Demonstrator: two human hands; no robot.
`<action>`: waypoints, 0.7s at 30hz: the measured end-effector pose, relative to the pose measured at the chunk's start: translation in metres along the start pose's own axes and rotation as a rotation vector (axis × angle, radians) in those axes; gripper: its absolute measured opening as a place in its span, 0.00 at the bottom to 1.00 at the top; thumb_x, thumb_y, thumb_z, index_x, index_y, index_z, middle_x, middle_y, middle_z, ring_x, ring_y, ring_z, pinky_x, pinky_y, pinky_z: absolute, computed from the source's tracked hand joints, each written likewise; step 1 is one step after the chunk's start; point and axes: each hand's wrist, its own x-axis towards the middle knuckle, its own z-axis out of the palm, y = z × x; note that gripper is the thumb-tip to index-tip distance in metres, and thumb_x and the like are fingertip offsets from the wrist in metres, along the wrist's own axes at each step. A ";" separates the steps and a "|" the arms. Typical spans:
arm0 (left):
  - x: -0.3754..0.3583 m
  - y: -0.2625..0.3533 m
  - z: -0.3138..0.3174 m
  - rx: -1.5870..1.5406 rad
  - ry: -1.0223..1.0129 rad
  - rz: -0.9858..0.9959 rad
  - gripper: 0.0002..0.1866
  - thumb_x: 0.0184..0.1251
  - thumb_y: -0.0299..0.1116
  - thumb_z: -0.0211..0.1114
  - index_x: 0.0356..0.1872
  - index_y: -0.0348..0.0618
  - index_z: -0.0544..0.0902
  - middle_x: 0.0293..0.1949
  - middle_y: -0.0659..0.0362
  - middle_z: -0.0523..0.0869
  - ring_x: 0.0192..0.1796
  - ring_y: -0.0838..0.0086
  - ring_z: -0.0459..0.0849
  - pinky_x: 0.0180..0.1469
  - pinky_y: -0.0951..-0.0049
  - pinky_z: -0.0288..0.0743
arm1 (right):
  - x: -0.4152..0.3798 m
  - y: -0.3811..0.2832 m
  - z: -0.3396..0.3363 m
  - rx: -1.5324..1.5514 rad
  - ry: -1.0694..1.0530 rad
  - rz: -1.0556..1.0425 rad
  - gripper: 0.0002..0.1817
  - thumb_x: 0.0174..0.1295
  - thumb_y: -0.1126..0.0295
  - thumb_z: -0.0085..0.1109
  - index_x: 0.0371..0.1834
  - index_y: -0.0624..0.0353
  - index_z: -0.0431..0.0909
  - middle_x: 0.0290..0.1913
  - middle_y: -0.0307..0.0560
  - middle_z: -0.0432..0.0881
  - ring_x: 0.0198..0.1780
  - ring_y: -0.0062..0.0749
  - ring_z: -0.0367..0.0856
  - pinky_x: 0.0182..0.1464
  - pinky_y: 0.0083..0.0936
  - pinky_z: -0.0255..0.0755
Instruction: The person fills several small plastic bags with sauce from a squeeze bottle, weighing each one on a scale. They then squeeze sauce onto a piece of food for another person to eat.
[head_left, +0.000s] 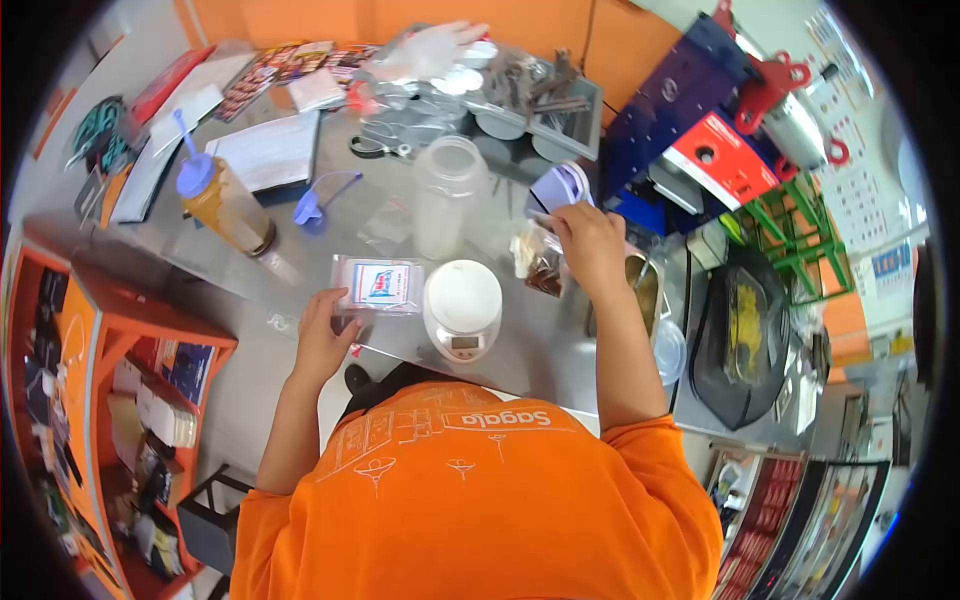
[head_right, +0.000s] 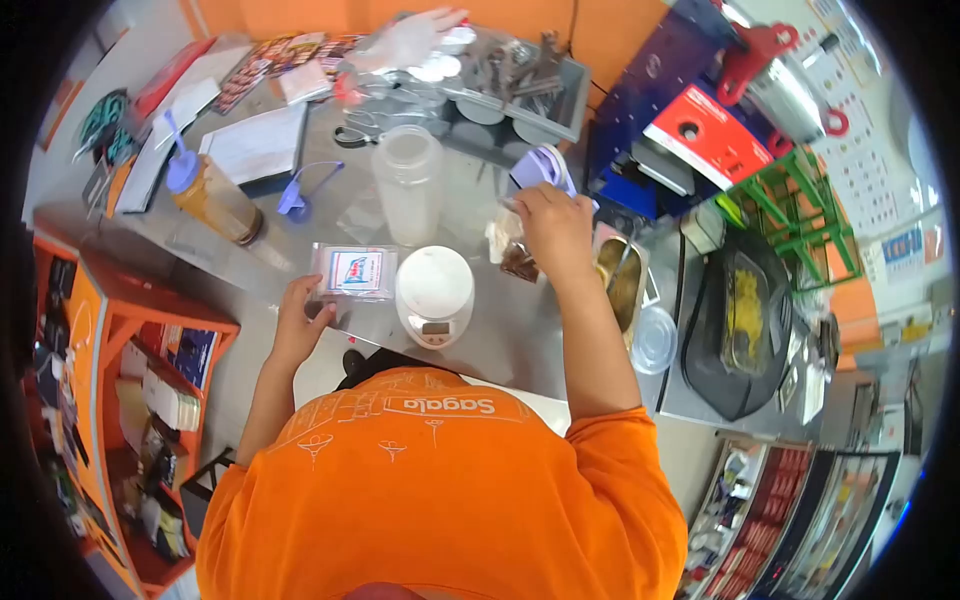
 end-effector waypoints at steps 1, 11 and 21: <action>-0.004 0.003 0.006 0.022 -0.014 0.001 0.25 0.52 0.30 0.68 0.53 0.45 0.72 0.52 0.49 0.74 0.54 0.55 0.73 0.56 0.60 0.65 | -0.004 0.007 0.005 -0.103 0.008 0.034 0.10 0.51 0.64 0.62 0.37 0.52 0.79 0.35 0.39 0.79 0.42 0.34 0.78 0.41 0.36 0.61; 0.099 -0.006 0.017 0.217 -0.071 0.229 0.15 0.61 0.32 0.57 0.50 0.51 0.76 0.50 0.59 0.78 0.53 0.61 0.75 0.54 0.59 0.64 | -0.033 -0.112 0.019 0.282 -0.100 -0.017 0.13 0.53 0.63 0.62 0.41 0.53 0.79 0.37 0.44 0.79 0.41 0.38 0.77 0.45 0.35 0.63; 0.199 -0.009 0.045 0.601 -0.542 0.298 0.15 0.59 0.37 0.61 0.48 0.52 0.79 0.43 0.60 0.83 0.47 0.61 0.79 0.48 0.59 0.68 | -0.057 -0.169 0.039 0.368 -0.298 0.083 0.11 0.55 0.60 0.61 0.39 0.52 0.79 0.38 0.36 0.79 0.39 0.31 0.77 0.45 0.31 0.65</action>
